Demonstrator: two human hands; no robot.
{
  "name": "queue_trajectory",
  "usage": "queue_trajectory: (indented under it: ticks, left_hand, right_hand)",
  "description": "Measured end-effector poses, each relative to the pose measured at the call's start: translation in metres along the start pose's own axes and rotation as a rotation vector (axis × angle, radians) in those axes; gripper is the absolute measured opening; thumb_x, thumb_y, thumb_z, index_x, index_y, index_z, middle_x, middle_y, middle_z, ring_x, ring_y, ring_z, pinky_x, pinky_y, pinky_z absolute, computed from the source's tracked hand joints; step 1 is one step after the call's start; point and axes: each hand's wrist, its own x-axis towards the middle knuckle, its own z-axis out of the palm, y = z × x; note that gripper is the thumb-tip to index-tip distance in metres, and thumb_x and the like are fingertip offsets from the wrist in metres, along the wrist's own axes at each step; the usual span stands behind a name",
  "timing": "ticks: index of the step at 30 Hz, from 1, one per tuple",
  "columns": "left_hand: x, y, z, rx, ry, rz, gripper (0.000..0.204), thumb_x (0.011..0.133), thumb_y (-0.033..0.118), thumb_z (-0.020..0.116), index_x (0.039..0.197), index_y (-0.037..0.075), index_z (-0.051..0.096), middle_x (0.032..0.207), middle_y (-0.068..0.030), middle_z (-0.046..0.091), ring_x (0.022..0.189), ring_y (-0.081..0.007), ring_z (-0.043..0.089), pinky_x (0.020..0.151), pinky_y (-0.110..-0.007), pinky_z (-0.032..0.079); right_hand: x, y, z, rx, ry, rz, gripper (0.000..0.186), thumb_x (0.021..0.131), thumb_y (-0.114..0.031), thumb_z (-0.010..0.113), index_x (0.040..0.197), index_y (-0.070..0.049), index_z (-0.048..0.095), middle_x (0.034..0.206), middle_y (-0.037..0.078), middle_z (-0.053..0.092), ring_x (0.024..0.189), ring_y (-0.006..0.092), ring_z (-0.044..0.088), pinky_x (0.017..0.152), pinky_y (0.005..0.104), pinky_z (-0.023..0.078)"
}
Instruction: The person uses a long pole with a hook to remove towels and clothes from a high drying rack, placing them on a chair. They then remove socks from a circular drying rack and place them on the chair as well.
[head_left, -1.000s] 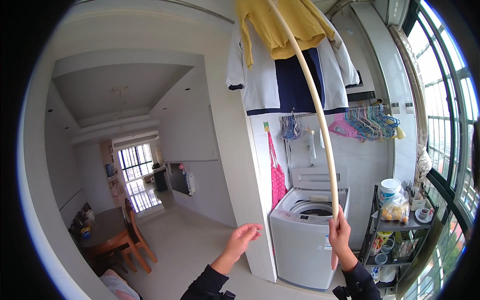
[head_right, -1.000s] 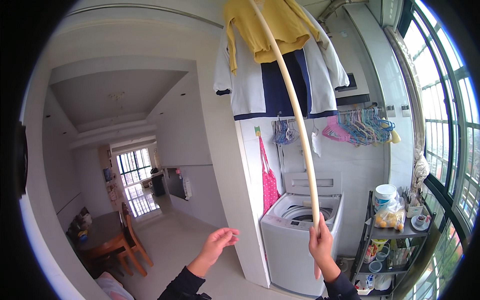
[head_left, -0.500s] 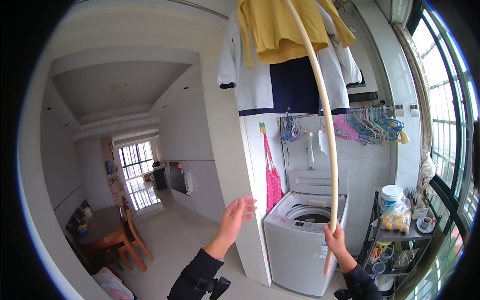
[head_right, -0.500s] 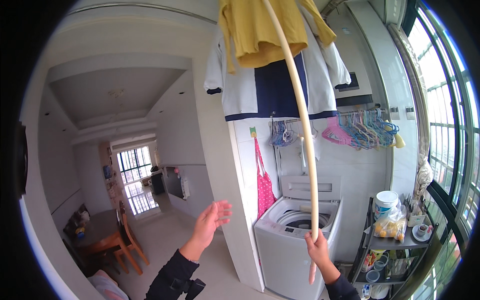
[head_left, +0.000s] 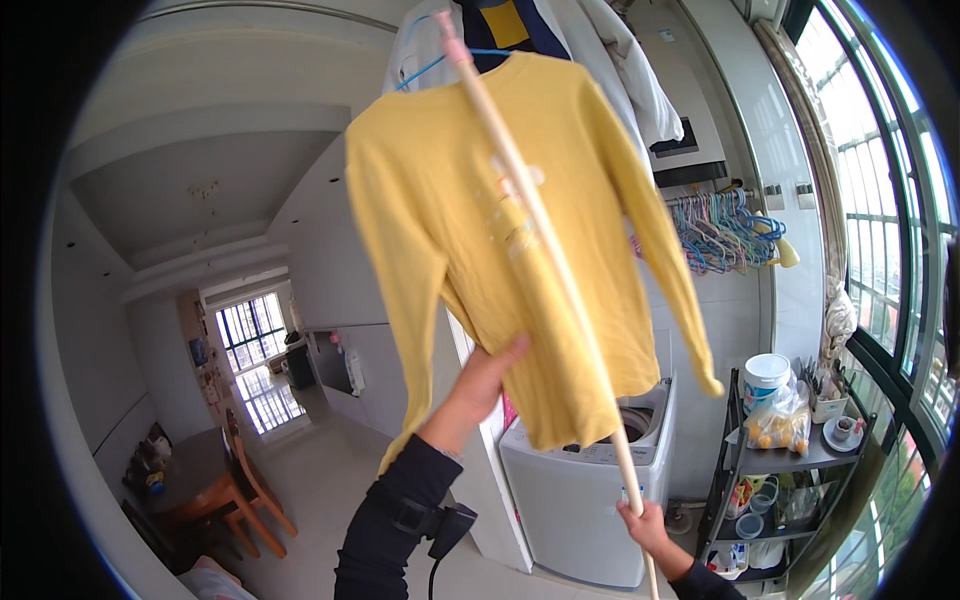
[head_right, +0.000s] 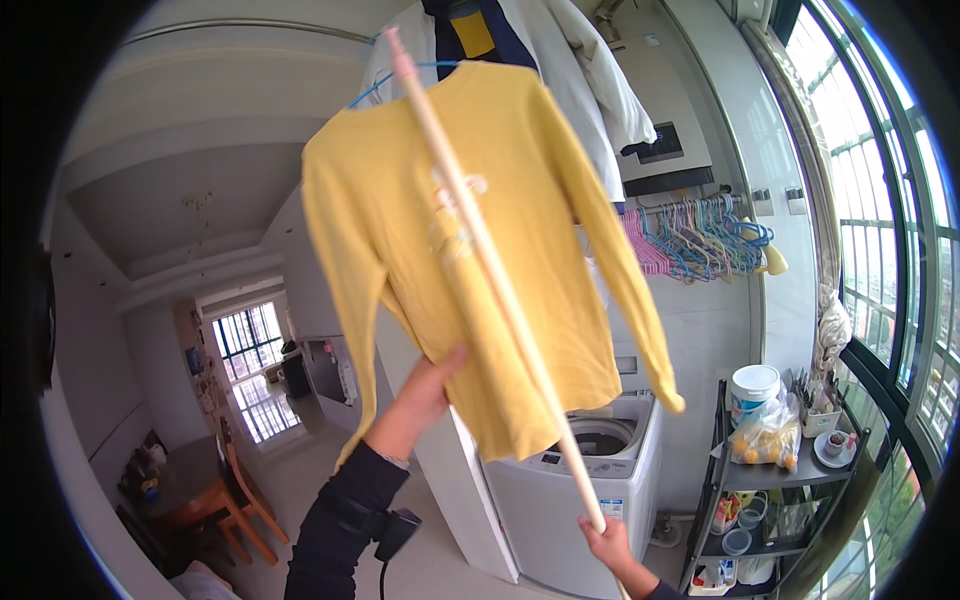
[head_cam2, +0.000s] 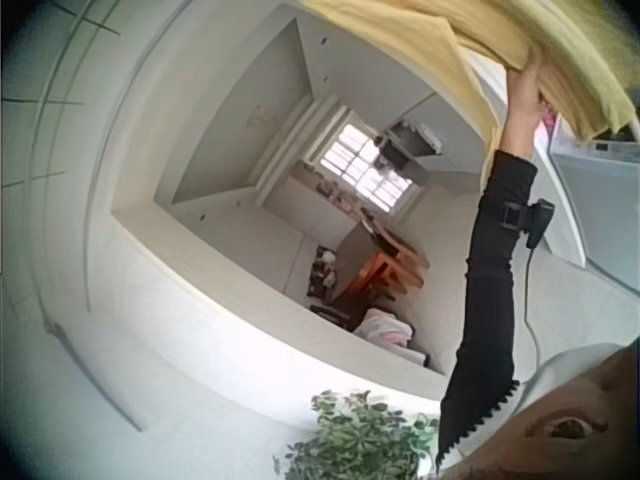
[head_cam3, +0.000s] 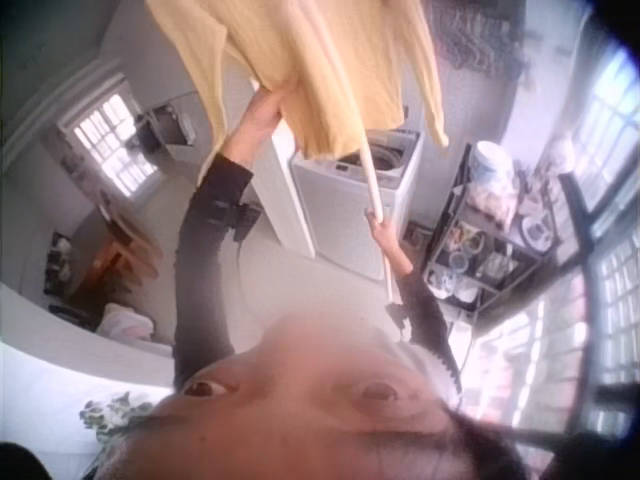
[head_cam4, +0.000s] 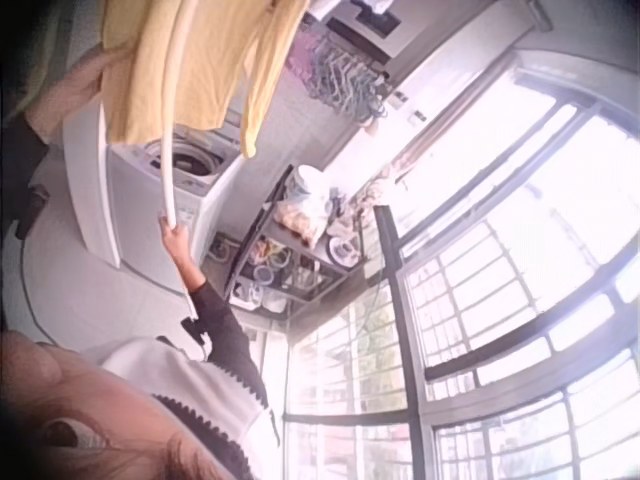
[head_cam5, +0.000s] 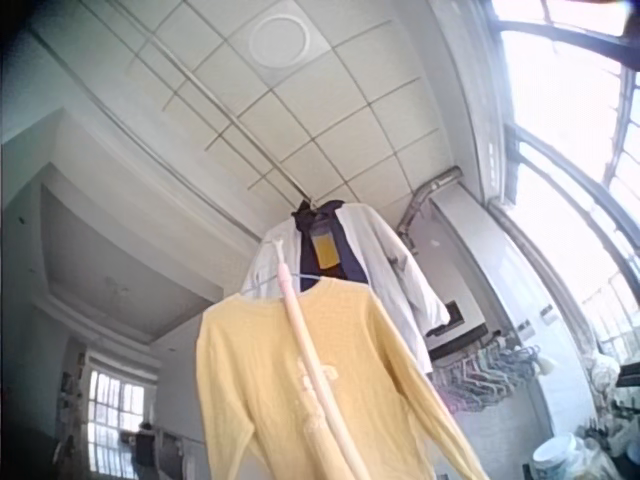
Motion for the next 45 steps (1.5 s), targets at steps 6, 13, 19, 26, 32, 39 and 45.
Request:
queue_trajectory:
  ticks: [6,13,19,26,32,39,45]
  left_hand:
    - [-0.004,-0.045,-0.005,-0.147,0.382,0.022,0.029,0.088,0.015,0.047,0.109,-0.005,0.048,0.098,-0.0127,0.058,0.078,-0.0177,0.059,0.064,-0.028,0.046]
    - [-0.040,-0.063,-0.072,0.436,0.597,0.034,0.038,0.086,0.029,0.049,0.103,-0.004,0.054,0.088,-0.0162,0.062,0.078,-0.0221,0.061,0.066,-0.030,0.045]
    - [-0.109,-0.045,-0.099,1.346,0.158,-0.139,0.040,0.082,0.037,0.051,0.094,-0.001,0.057,0.076,-0.0194,0.060,0.071,-0.0338,0.059,0.064,-0.040,0.046]
    - [-0.113,0.069,-0.067,1.738,-0.192,-0.568,0.050,0.080,0.046,0.051,0.069,-0.001,0.061,0.063,-0.0141,0.059,0.061,-0.0295,0.059,0.058,-0.037,0.046]
    - [-0.038,0.165,-0.082,1.620,0.599,0.844,0.047,0.086,0.032,0.048,0.122,0.002,0.040,0.114,-0.0195,0.048,0.109,-0.0309,0.046,0.091,-0.036,0.035]
    - [0.010,0.184,-0.099,1.817,0.596,0.710,0.044,0.087,0.038,0.043,0.116,0.005,0.044,0.103,-0.0190,0.052,0.099,-0.0349,0.048,0.083,-0.041,0.037]
    - [0.016,0.182,-0.118,1.866,0.693,0.353,0.028,0.087,0.031,0.040,0.087,0.007,0.053,0.079,-0.0169,0.059,0.078,-0.0377,0.055,0.066,-0.046,0.041]
  right_hand:
    - [-0.009,0.024,0.019,0.135,-0.041,-0.073,0.029,0.081,-0.027,0.062,0.069,-0.001,0.055,0.050,0.001,0.044,0.049,0.0056,0.039,0.043,0.0263,0.036]
    - [-0.005,0.045,0.032,0.111,-0.019,-0.053,0.028,0.081,-0.024,0.062,0.068,-0.001,0.054,0.049,0.000,0.041,0.049,0.0052,0.037,0.042,0.0253,0.034]
    - [0.003,0.065,0.026,0.054,0.002,-0.106,0.030,0.081,-0.026,0.061,0.067,0.000,0.053,0.048,0.004,0.043,0.048,0.0078,0.038,0.043,0.0275,0.036]
    - [0.001,0.075,0.014,0.032,0.007,-0.081,0.031,0.079,-0.024,0.063,0.065,0.001,0.054,0.046,0.005,0.045,0.047,0.0070,0.041,0.042,0.0284,0.037]
    - [-0.008,0.105,0.013,0.051,-0.130,-0.039,0.028,0.077,-0.021,0.064,0.063,0.001,0.054,0.047,-0.001,0.044,0.048,0.0044,0.039,0.042,0.0259,0.036]
    - [-0.023,0.125,-0.010,0.005,-0.220,0.011,0.027,0.076,-0.021,0.066,0.063,0.001,0.057,0.048,-0.001,0.045,0.050,0.0038,0.040,0.044,0.0252,0.037]
    - [-0.044,0.161,-0.021,-0.118,-0.281,0.070,0.027,0.079,-0.028,0.061,0.079,-0.001,0.060,0.054,0.002,0.050,0.049,0.0087,0.045,0.041,0.0298,0.035]
